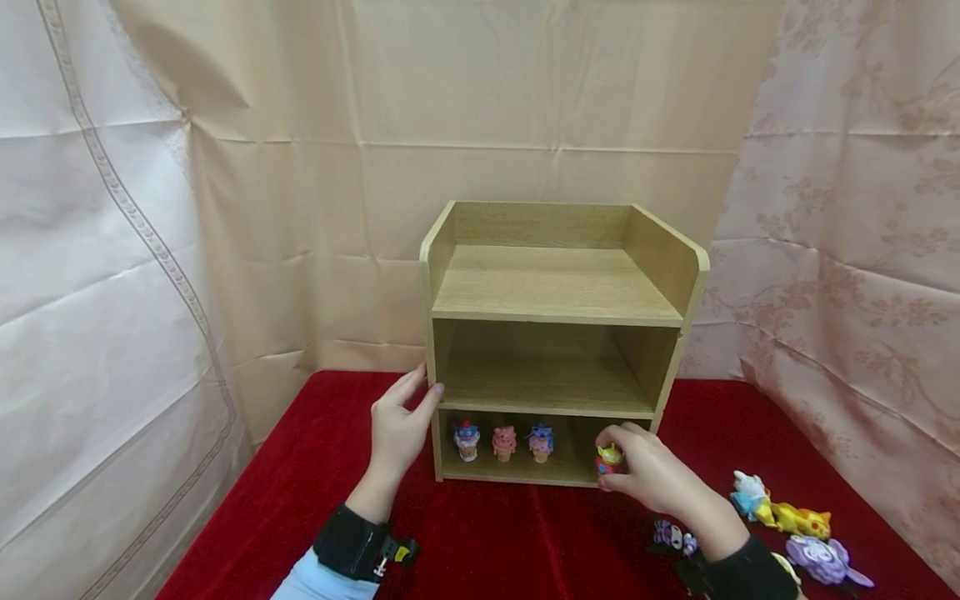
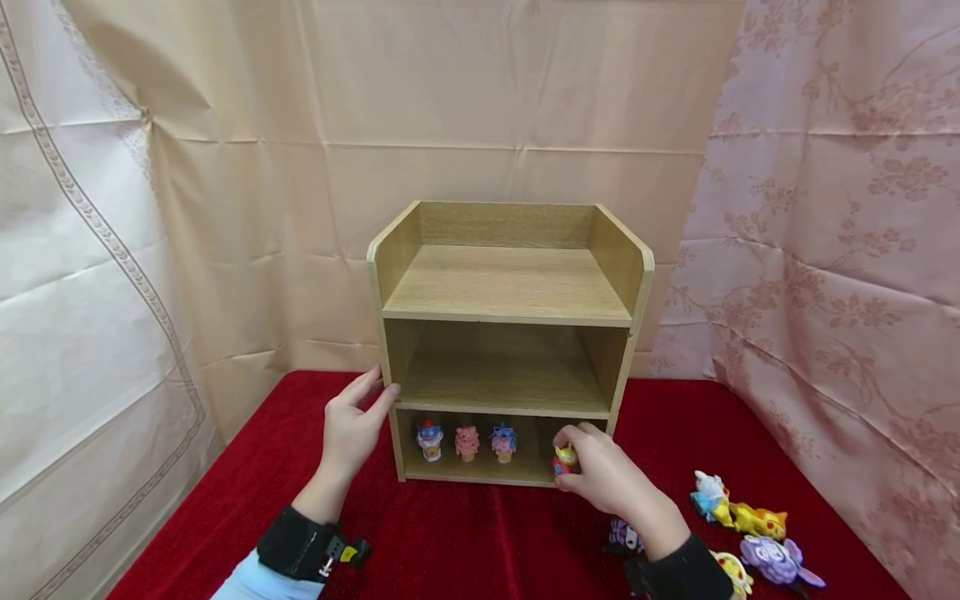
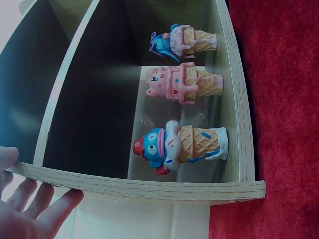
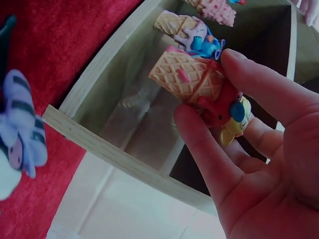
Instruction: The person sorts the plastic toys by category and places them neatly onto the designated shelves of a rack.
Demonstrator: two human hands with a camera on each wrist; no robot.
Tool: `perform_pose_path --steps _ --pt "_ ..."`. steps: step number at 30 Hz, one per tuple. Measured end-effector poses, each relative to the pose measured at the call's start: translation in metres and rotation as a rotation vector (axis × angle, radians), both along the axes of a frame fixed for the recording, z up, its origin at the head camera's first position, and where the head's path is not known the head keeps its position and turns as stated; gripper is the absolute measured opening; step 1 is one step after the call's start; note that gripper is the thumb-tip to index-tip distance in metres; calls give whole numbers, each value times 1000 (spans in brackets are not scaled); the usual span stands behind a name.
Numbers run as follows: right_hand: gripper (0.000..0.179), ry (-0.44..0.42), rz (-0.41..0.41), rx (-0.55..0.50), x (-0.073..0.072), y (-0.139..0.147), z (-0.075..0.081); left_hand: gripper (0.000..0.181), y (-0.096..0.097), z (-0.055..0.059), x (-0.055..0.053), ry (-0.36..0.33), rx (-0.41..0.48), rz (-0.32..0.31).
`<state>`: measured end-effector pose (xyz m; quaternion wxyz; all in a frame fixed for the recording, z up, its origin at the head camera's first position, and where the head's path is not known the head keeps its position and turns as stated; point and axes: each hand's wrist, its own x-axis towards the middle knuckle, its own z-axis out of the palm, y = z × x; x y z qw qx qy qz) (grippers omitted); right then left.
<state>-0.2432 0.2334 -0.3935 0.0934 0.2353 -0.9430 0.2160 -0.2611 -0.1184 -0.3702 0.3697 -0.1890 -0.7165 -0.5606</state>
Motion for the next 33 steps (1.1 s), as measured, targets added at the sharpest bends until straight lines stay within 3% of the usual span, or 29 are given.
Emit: perform_pose_path --steps 14,33 --pt "38 8 -36 43 -15 -14 -9 41 -1 -1 0 -7 7 -10" --pt "36 -65 -89 21 -37 -23 -19 42 0 -2 -2 -9 10 -8"
